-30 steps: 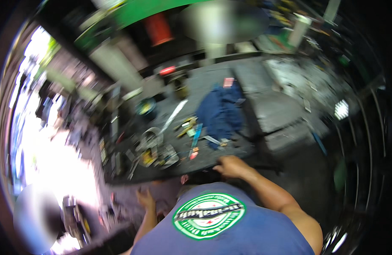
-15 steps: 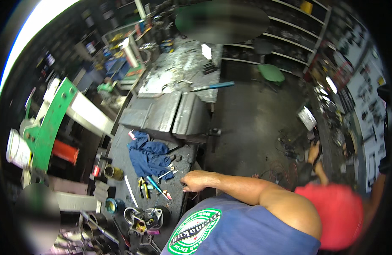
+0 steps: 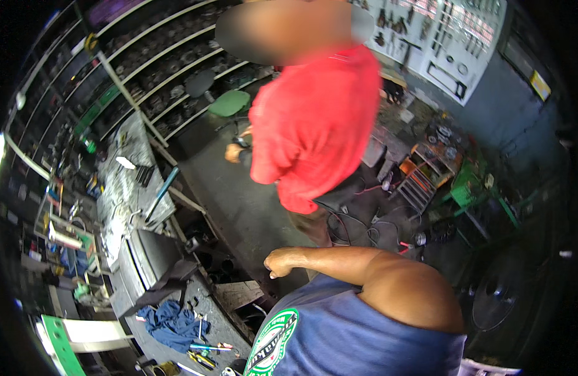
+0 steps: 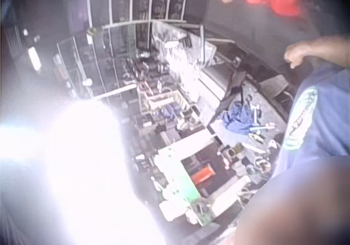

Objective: The person disassembles a mechanical housing on a workbench, removes internal components, and uses a screwdriver to adjust or remove parts. They handle the housing and small metal pieces, occasionally wiping them with a cloth.

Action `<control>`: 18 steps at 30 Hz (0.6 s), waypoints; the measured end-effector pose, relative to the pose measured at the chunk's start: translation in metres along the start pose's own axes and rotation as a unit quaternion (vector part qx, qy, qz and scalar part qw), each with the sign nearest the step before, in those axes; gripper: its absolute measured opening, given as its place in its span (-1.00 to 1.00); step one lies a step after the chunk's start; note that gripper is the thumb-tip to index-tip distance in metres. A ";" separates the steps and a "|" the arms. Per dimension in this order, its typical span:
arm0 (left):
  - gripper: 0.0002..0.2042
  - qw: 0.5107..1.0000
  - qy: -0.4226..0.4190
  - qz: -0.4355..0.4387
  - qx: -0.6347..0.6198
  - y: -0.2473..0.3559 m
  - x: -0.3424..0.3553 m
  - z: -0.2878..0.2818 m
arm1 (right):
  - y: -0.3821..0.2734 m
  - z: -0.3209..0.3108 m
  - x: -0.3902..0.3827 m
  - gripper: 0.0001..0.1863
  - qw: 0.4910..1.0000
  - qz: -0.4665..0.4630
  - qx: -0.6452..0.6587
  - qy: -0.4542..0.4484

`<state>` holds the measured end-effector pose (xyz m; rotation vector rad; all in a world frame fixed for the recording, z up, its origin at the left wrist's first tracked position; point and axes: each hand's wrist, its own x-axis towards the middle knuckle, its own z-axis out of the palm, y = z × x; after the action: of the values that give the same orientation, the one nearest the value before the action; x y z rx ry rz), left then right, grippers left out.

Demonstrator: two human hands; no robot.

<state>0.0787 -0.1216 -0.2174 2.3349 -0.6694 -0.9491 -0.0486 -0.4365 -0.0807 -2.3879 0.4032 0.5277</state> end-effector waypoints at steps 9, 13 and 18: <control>-0.39 0.984 -0.113 0.098 0.093 0.158 0.080 0.080 | 0.145 -0.026 -0.087 -0.49 0.996 0.069 0.045 0.037; -0.38 0.974 -0.140 0.126 0.128 0.216 0.113 0.118 | 0.230 -0.046 -0.144 -0.48 0.983 0.171 0.049 0.039; -0.37 0.968 -0.169 0.130 0.135 0.245 0.129 0.138 | 0.325 -0.026 -0.221 -0.48 0.956 0.238 0.100 0.137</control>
<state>-0.0012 -0.4203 -0.2094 2.2504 -1.2786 -1.2054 -0.3680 -0.6612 -0.1314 -2.1651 1.1200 0.3391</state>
